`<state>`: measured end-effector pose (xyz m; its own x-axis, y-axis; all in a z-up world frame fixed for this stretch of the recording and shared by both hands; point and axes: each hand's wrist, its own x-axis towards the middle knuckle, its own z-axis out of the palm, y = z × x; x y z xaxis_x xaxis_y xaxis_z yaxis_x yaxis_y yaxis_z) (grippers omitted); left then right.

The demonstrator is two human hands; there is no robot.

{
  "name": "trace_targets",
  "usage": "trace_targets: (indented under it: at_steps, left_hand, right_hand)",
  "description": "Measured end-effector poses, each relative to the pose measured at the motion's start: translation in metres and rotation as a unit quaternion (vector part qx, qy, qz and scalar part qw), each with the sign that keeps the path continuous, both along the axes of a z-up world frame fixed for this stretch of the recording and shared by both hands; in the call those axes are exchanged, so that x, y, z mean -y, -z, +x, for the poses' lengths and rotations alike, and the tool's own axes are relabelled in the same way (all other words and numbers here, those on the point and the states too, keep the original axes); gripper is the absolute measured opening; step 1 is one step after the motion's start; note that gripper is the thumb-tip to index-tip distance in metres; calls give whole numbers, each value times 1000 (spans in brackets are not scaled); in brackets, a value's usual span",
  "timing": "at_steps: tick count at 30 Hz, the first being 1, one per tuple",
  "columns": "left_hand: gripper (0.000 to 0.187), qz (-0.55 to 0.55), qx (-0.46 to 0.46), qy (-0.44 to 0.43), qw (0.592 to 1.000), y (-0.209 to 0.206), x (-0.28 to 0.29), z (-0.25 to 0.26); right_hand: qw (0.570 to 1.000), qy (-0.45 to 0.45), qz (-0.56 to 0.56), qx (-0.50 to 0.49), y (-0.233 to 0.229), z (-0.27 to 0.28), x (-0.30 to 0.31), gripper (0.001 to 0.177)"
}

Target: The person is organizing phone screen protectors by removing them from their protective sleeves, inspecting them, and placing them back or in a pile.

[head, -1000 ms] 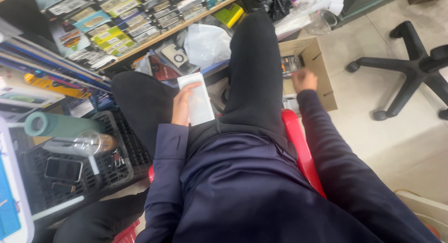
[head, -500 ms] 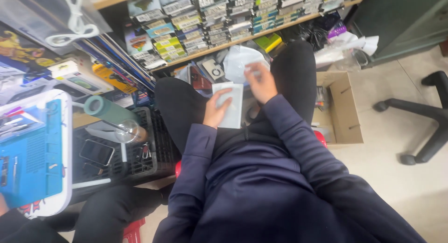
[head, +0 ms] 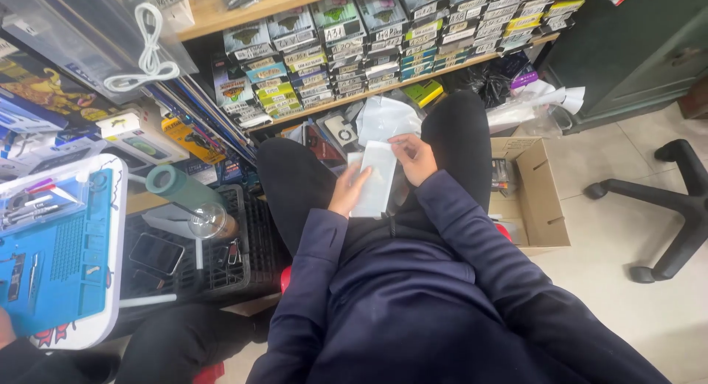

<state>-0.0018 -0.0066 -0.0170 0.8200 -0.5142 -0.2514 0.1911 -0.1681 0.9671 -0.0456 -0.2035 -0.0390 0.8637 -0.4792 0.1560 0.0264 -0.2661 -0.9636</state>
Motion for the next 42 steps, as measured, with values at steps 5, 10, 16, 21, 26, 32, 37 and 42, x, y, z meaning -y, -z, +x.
trace_targets:
  at_steps: [5,10,16,21,26,32,37,42]
  left_hand:
    - [44,30,47,26,998,16,-5,6]
    - [49,24,82,42,995,38,-1,19]
    - [52,42,105,56,992,18,-3,9]
    - [58,86,63,56,993,-9,-4,-1]
    - [55,81,73,81,991,-1,-3,2]
    - [51,72,86,87,990,2,-4,2]
    - [48,53,88,71,992,5,-5,2]
    - [51,66,97,70,991,3,-4,2]
  right_hand:
    - [999,-31,22,-18,9,10,-9,19]
    - [999,-9,50,-16,27,22,3,26]
    - [998,3,54,-16,6,13,-10,26]
    - [995,-23,78,-63,-30,-4,-22,32]
    - [986,-5,127,-108,17,16,-4,38]
    - [974,-7,154,-166,31,20,-4,40]
    - [986,-53,105,-122,20,15,-10,25]
    - [993,-30,92,-69,-3,4,-16,16]
